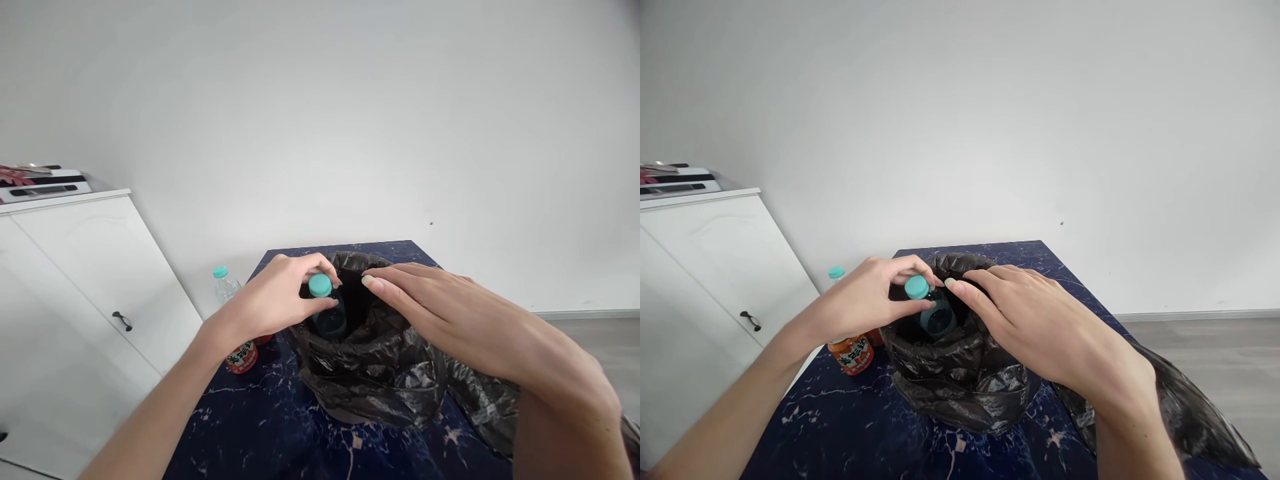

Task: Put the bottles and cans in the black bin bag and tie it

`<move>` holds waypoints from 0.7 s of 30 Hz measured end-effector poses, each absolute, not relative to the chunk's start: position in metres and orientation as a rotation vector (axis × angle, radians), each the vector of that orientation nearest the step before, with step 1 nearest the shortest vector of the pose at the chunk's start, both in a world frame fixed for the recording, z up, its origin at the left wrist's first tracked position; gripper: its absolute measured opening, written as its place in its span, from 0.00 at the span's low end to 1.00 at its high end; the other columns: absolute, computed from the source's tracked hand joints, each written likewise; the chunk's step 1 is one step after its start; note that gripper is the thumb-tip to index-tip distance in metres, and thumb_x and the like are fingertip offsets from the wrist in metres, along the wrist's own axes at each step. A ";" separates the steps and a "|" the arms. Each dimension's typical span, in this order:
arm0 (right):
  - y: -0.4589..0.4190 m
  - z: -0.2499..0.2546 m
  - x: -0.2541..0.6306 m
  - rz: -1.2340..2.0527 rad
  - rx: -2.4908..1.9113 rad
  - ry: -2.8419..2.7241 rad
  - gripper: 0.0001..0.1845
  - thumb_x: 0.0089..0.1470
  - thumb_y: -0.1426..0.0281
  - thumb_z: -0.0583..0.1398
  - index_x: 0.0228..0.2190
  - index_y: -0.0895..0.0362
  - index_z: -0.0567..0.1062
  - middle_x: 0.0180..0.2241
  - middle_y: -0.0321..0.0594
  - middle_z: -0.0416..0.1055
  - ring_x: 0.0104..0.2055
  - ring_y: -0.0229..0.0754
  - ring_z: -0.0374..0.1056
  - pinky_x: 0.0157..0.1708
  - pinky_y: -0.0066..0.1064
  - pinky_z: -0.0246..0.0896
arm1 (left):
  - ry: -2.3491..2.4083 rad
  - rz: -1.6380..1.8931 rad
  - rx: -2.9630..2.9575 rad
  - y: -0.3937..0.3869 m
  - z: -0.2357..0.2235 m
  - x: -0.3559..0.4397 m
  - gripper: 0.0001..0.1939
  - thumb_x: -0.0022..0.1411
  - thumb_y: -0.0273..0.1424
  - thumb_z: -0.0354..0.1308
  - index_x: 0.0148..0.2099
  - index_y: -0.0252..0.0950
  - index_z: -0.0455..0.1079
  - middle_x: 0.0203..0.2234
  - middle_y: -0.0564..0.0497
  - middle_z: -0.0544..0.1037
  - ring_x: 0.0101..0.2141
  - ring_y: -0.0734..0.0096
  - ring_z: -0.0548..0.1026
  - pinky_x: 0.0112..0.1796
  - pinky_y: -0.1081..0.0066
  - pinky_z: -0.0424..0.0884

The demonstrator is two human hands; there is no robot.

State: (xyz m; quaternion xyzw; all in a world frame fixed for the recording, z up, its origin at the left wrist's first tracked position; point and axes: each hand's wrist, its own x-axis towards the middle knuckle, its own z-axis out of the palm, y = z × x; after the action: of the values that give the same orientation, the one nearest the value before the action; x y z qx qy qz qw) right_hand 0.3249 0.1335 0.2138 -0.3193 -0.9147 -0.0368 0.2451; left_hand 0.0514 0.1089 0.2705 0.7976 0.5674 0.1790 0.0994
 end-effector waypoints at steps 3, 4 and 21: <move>0.135 0.210 0.328 -0.101 -0.870 -2.487 0.29 0.74 0.60 0.48 0.70 0.43 0.68 0.66 0.38 0.74 0.65 0.61 0.72 0.57 0.57 0.73 | 1.682 0.404 2.379 0.112 0.272 0.050 0.14 0.65 0.44 0.69 0.49 0.46 0.81 0.47 0.50 0.86 0.48 0.53 0.85 0.41 0.65 0.78; 0.135 0.210 0.329 -0.099 -0.874 -2.485 0.29 0.74 0.60 0.48 0.70 0.43 0.68 0.66 0.37 0.73 0.66 0.61 0.72 0.58 0.57 0.73 | 1.671 0.370 2.389 0.114 0.273 0.050 0.13 0.65 0.43 0.69 0.49 0.46 0.81 0.47 0.51 0.87 0.48 0.54 0.85 0.42 0.65 0.78; 0.128 0.236 0.317 0.136 -1.020 -2.326 0.30 0.76 0.47 0.45 0.59 0.44 0.79 0.62 0.36 0.78 0.61 0.54 0.76 0.58 0.49 0.74 | 2.037 1.103 2.329 0.109 0.269 0.019 0.17 0.76 0.46 0.54 0.52 0.43 0.79 0.51 0.51 0.86 0.22 0.72 0.73 0.27 0.67 0.69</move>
State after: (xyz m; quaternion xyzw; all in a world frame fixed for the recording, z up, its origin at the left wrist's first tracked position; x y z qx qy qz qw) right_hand 0.3173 0.1280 0.2364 -0.3832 -0.8738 0.0513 0.2948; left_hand 0.0189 0.1095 0.2689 0.7073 0.6184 0.3351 -0.0716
